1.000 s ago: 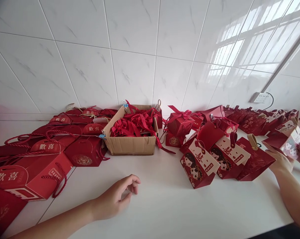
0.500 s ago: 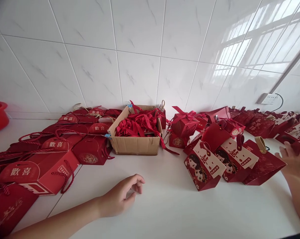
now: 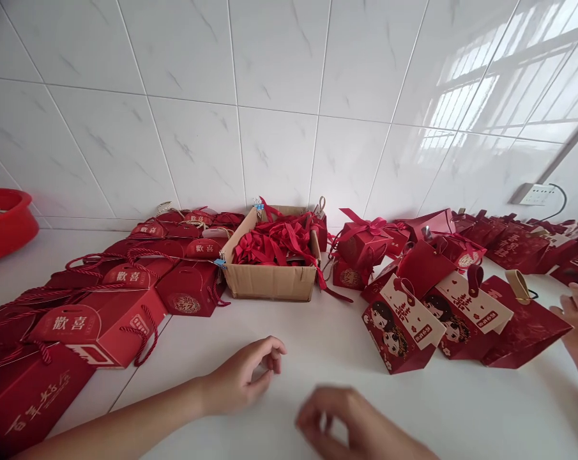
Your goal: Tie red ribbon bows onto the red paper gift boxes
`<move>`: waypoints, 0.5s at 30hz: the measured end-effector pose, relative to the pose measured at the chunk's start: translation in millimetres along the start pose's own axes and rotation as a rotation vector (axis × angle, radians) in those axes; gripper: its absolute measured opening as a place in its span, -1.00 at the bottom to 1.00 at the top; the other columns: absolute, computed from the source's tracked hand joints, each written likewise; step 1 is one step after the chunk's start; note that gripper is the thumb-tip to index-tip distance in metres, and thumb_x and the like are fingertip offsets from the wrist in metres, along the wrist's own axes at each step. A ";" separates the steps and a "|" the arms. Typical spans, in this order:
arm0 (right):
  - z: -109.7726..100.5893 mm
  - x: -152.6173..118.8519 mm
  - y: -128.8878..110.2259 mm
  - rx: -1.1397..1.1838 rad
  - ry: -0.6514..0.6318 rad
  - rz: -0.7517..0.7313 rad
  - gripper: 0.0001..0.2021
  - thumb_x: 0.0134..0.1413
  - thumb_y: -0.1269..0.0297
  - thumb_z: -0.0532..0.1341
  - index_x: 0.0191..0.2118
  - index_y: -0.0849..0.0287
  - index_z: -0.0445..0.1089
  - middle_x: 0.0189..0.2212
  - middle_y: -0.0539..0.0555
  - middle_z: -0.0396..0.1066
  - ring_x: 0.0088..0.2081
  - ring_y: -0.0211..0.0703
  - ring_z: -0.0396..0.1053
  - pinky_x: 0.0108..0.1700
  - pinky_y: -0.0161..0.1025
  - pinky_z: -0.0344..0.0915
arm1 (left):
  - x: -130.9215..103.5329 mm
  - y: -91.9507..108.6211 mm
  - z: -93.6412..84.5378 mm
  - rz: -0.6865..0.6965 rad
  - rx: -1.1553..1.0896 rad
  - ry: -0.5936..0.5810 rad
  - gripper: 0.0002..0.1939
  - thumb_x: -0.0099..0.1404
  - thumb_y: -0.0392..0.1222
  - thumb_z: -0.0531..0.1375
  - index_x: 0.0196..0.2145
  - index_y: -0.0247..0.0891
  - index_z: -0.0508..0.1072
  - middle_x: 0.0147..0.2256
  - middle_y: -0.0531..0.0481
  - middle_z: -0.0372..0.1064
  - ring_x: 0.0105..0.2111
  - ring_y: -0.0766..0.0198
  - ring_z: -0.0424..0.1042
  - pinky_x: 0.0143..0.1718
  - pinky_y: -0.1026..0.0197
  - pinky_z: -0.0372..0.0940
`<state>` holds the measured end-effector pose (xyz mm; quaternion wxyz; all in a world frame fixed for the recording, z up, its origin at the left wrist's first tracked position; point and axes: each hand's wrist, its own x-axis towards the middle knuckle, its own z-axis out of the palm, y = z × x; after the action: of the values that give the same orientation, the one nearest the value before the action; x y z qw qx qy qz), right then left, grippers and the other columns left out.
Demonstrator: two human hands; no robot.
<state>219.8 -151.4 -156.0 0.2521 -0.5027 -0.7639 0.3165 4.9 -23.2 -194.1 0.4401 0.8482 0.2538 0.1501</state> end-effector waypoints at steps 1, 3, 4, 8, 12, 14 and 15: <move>-2.2 20.1 4.8 -0.004 0.024 -0.005 -0.85 0.20 0.29 0.12 -0.15 0.03 0.40 -0.24 0.05 0.43 -0.22 -0.17 0.41 -0.21 -0.24 0.39 | 0.3 -0.9 0.3 0.016 0.008 0.005 -0.66 0.16 -0.41 0.03 -0.09 -0.19 0.22 -0.25 -0.01 0.33 -0.25 0.29 0.32 -0.21 0.22 0.31; -5.2 60.2 17.4 -0.114 0.169 -0.044 -0.82 0.15 0.43 0.09 -0.18 0.12 0.39 -0.24 0.09 0.41 -0.22 -0.18 0.39 -0.19 -0.23 0.38 | 0.3 -2.2 0.6 0.035 0.027 0.014 -0.67 0.16 -0.41 0.03 -0.10 -0.20 0.23 -0.25 -0.01 0.33 -0.24 0.29 0.32 -0.17 0.21 0.31; -5.5 78.5 25.1 -0.201 0.232 -0.072 -0.81 0.12 0.47 0.09 -0.20 0.16 0.39 -0.23 0.11 0.41 -0.22 -0.16 0.39 -0.20 -0.22 0.37 | 0.2 -2.7 0.5 0.035 0.038 0.018 -0.68 0.17 -0.41 0.03 -0.11 -0.20 0.23 -0.24 -0.01 0.33 -0.23 0.29 0.32 -0.16 0.20 0.31; 1.5 126.7 59.6 -0.355 0.293 -0.170 -0.80 0.04 0.55 0.09 -0.28 0.20 0.41 -0.28 0.15 0.40 -0.20 -0.07 0.35 -0.17 -0.12 0.34 | -0.8 -2.2 -0.2 0.006 0.070 0.014 -0.69 0.18 -0.39 0.04 -0.10 -0.19 0.24 -0.22 -0.04 0.33 -0.20 0.27 0.32 -0.13 0.18 0.31; 10.8 134.3 83.0 -0.350 0.349 -0.183 -0.74 0.05 0.55 0.09 -0.16 0.21 0.40 -0.17 0.19 0.38 -0.10 -0.03 0.32 -0.06 -0.05 0.31 | -1.3 1.2 -0.9 0.004 0.094 0.021 -0.69 0.17 -0.40 0.04 -0.12 -0.19 0.25 -0.22 -0.04 0.34 -0.22 0.27 0.32 -0.10 0.16 0.31; 12.4 131.1 87.4 -0.339 0.351 -0.195 -0.73 0.07 0.53 0.09 -0.13 0.19 0.40 -0.14 0.18 0.37 -0.09 -0.05 0.32 -0.05 -0.06 0.32 | -1.7 3.3 -0.9 0.001 0.110 0.026 -0.69 0.17 -0.40 0.04 -0.12 -0.20 0.26 -0.22 -0.04 0.35 -0.21 0.27 0.32 -0.09 0.15 0.30; 12.4 129.5 88.3 -0.332 0.353 -0.197 -0.73 0.08 0.52 0.09 -0.12 0.18 0.40 -0.12 0.18 0.37 -0.08 -0.05 0.33 -0.04 -0.06 0.32 | -1.9 4.2 -0.9 -0.004 0.115 0.026 -0.69 0.16 -0.40 0.05 -0.12 -0.20 0.26 -0.22 -0.04 0.35 -0.21 0.26 0.32 -0.09 0.15 0.30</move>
<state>217.2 -8.1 -220.7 0.3253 -0.5076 -0.7949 0.0679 4.2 -25.7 -190.2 0.3876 0.8695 0.2695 0.1454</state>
